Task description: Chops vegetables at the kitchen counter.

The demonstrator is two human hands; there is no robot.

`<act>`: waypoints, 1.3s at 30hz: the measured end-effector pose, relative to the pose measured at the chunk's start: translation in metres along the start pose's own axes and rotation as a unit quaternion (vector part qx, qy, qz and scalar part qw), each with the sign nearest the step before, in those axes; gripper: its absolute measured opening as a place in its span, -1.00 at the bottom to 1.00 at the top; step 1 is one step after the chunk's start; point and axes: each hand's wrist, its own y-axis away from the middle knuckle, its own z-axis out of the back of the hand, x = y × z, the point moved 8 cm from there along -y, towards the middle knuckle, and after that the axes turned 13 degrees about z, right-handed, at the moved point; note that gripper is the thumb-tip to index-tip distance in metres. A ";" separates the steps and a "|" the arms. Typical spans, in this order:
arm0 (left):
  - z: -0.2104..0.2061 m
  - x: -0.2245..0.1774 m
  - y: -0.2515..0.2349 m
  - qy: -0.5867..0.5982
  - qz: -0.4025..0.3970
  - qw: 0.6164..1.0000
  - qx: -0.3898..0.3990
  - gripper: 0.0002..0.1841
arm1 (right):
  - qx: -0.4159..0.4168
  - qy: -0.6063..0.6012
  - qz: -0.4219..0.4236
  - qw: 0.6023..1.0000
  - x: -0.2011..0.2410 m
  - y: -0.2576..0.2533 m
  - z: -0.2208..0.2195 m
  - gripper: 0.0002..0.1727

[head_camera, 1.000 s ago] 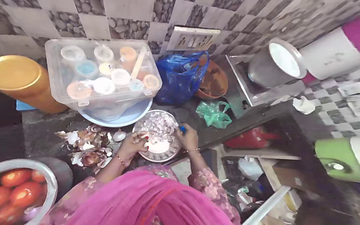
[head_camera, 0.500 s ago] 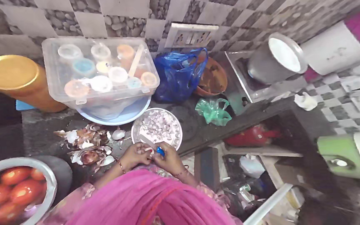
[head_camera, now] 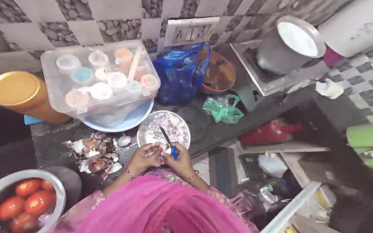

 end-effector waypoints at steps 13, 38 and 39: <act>0.007 -0.011 0.002 -0.113 -0.031 0.993 -0.029 -0.70 | 0.069 0.054 0.034 0.996 0.016 -0.002 -0.003 -0.57; 0.000 -0.036 0.033 -0.101 -0.106 0.984 0.100 -0.64 | 0.250 0.208 0.140 0.935 0.050 -0.015 0.005 -0.25; -0.001 -0.037 0.035 -0.107 -0.105 0.984 0.097 -0.68 | 0.246 0.231 0.147 0.930 0.053 -0.017 0.003 -0.23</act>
